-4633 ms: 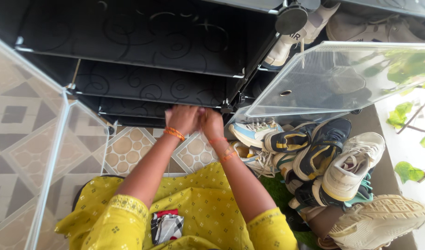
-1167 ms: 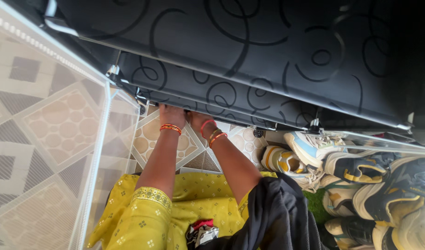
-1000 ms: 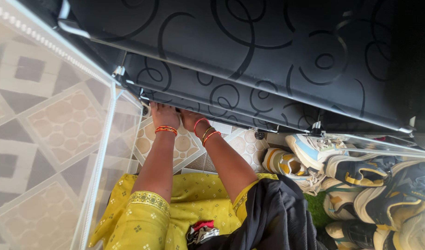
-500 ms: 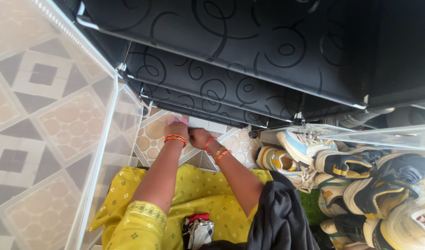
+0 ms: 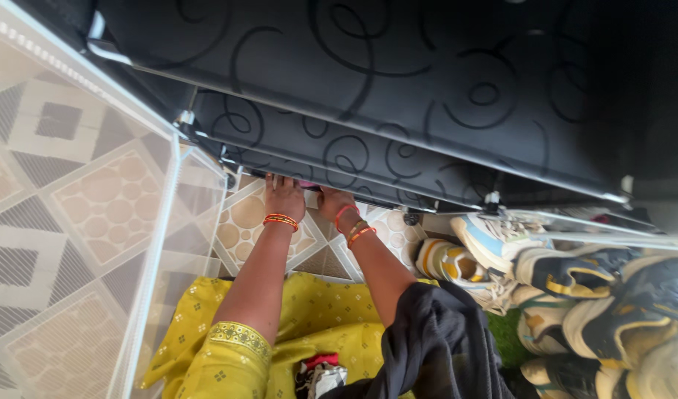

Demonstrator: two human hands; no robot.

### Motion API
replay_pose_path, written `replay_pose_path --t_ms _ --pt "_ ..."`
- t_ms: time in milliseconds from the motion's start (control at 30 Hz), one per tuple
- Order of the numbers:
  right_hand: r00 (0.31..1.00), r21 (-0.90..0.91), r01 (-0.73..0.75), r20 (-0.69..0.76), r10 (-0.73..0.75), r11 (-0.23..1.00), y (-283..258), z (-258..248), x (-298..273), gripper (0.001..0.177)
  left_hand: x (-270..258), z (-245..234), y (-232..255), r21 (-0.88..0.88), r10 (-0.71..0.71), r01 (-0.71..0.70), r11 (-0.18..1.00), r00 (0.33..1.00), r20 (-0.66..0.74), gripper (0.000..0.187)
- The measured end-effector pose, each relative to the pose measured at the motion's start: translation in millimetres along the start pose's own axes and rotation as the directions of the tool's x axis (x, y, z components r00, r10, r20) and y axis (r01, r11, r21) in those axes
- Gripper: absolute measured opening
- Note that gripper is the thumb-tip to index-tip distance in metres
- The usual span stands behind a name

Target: The person wipes the inside of a black shoe rack with a pink cloth, then picks up a white sneaker and wipes it thoroughly with the same cloth. The person places the cleaned shoe back into the rack.

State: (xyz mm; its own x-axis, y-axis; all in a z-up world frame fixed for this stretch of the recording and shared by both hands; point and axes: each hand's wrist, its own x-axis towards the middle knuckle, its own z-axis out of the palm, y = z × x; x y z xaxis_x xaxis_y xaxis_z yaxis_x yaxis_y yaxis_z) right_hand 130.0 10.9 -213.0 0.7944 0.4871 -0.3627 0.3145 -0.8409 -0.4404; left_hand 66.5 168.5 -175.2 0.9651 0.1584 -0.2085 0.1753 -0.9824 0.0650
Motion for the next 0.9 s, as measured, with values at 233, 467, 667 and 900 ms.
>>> replay_pose_path --t_ms 233,467,667,900 --pt "0.97 -0.27 0.24 0.115 -0.216 0.932 -61 36 50 0.065 -2 -10 -32 0.109 -0.325 0.314 0.943 0.941 0.096 0.052" --pt "0.89 -0.16 0.452 0.018 -0.455 0.877 -75 0 23 0.03 -9 -53 -28 0.014 -0.408 0.441 0.897 0.817 0.408 0.053" --pt "0.984 0.656 0.176 -0.133 -0.118 0.734 -25 17 20 0.019 -14 -90 -18 -0.027 -0.253 0.274 0.961 0.918 0.305 0.101" --pt "0.983 0.851 -0.177 0.177 0.047 0.494 -16 20 13 0.026 0 -54 -38 -0.259 -0.148 0.214 0.942 0.957 0.251 0.033"
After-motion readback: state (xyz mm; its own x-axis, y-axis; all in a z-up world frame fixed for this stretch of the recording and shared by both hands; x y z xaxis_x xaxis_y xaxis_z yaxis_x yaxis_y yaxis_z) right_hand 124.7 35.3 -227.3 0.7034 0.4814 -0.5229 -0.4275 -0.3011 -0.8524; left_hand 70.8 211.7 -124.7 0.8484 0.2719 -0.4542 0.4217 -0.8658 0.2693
